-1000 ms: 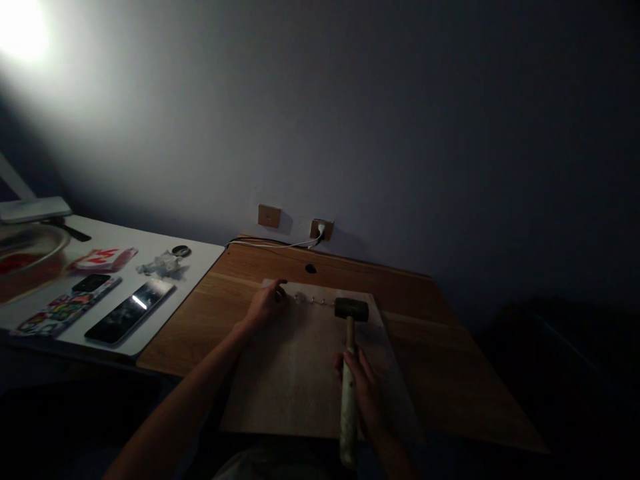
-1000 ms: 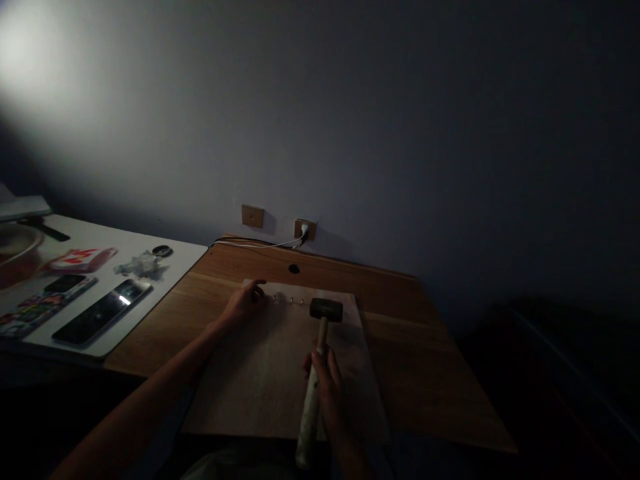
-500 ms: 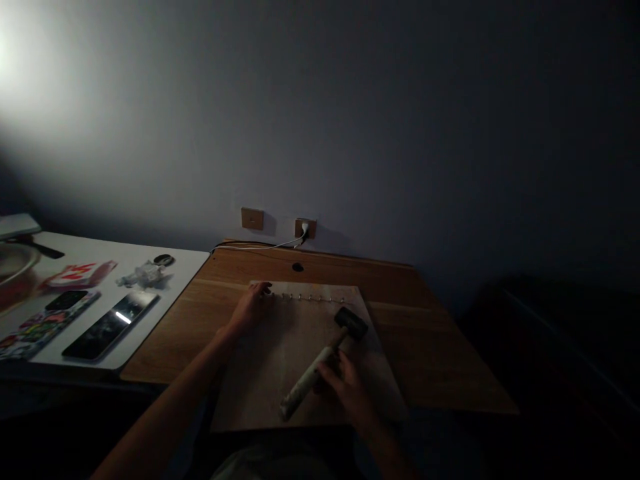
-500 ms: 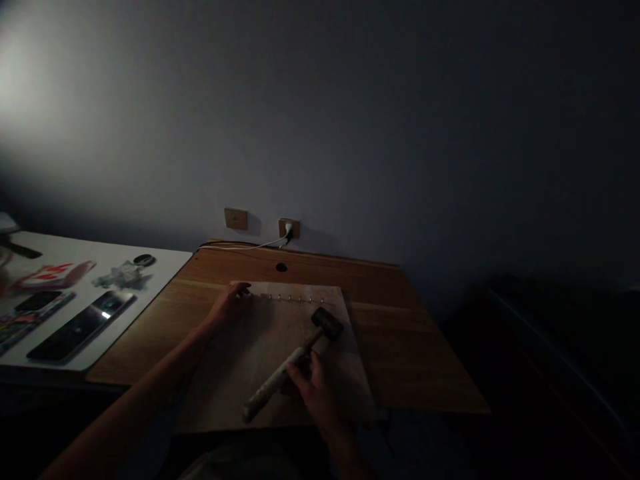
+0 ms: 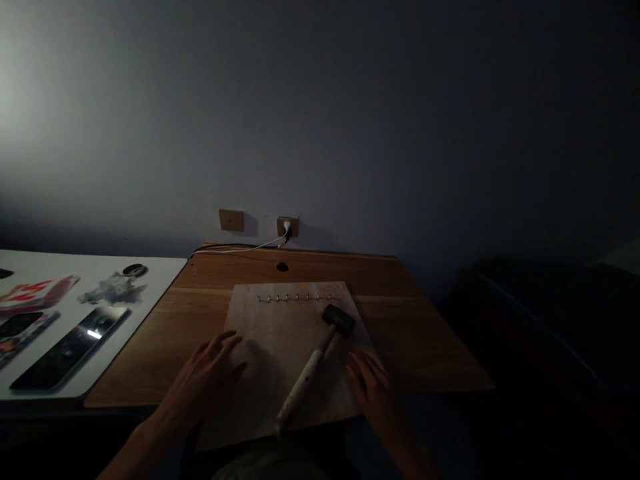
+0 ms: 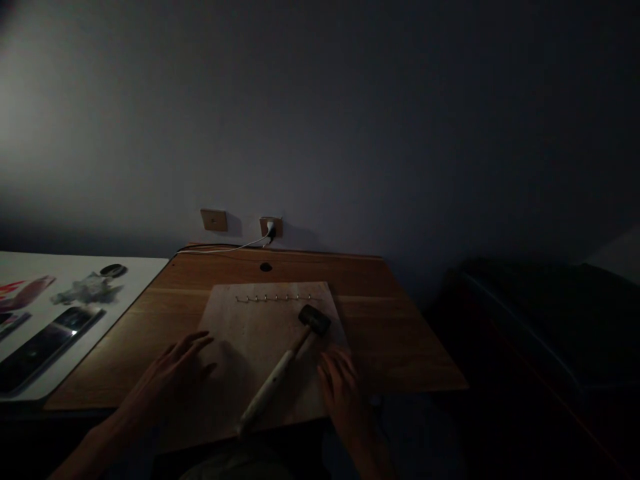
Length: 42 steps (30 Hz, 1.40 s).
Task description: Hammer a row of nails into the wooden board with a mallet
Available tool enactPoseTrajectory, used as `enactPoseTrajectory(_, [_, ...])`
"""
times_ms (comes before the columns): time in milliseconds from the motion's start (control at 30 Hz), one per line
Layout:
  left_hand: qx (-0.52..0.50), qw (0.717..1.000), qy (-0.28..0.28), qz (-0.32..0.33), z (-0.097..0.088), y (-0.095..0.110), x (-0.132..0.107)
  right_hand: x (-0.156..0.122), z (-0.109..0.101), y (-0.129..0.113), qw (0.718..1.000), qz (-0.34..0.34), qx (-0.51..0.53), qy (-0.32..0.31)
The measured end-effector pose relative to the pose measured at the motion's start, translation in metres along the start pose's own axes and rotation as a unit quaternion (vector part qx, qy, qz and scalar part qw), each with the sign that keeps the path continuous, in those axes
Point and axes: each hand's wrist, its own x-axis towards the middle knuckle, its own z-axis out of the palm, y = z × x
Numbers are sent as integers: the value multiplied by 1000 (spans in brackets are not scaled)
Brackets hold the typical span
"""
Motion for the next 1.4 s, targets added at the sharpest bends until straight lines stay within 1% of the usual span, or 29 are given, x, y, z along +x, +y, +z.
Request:
enactPoseTrajectory(133, [-39,998,-33,28,12,22,27,-3,-11,26,998,19,-47,31])
enactPoseTrajectory(200, [-55,995,-63,54,21,39,43,-4,-22,46,996,33,-68,43])
enactPoseTrajectory(267, [-73,987,-101,101,32,59,59,-6,-35,70,992,53,-94,62])
enactPoseTrajectory(300, [-82,984,-109,111,38,70,68,-8,-42,82,990,66,-109,64])
enactPoseTrajectory(400, [-118,976,-128,134,58,102,92,-13,-64,117,981,108,-152,60])
enactPoseTrajectory(500, [-131,969,-149,148,79,128,111,-15,-85,148,969,146,-190,52])
enactPoseTrajectory(600, [-133,959,-163,189,96,148,123,-12,-100,173,954,203,-217,34])
enactPoseTrajectory(667, [-123,956,-162,211,102,156,126,-10,-107,184,954,220,-202,22])
enactPoseTrajectory(767, [-104,964,-142,201,102,162,125,-11,-114,192,963,210,-168,24])
enactPoseTrajectory(800, [-102,966,-134,197,100,163,123,-14,-116,194,962,206,-175,30])
enactPoseTrajectory(867, [-111,963,-126,210,96,164,119,-19,-120,197,950,213,-227,40])
enactPoseTrajectory(933, [-126,956,-127,233,93,166,116,-25,-123,202,929,239,-282,27])
enactPoseTrajectory(1000, [-132,950,-132,251,92,169,113,-27,-124,208,914,281,-291,-1])
enactPoseTrajectory(1067, [-130,949,-135,252,92,172,111,-27,-124,214,911,315,-267,-15])
enactPoseTrajectory(1167, [-130,954,-136,234,92,171,110,-23,-123,214,910,341,-238,-3])
enactPoseTrajectory(1267, [-136,960,-127,210,87,160,106,-20,-119,203,917,329,-224,15])
enactPoseTrajectory(1400, [-130,971,-105,172,71,129,91,-20,-106,178,942,249,-220,44])
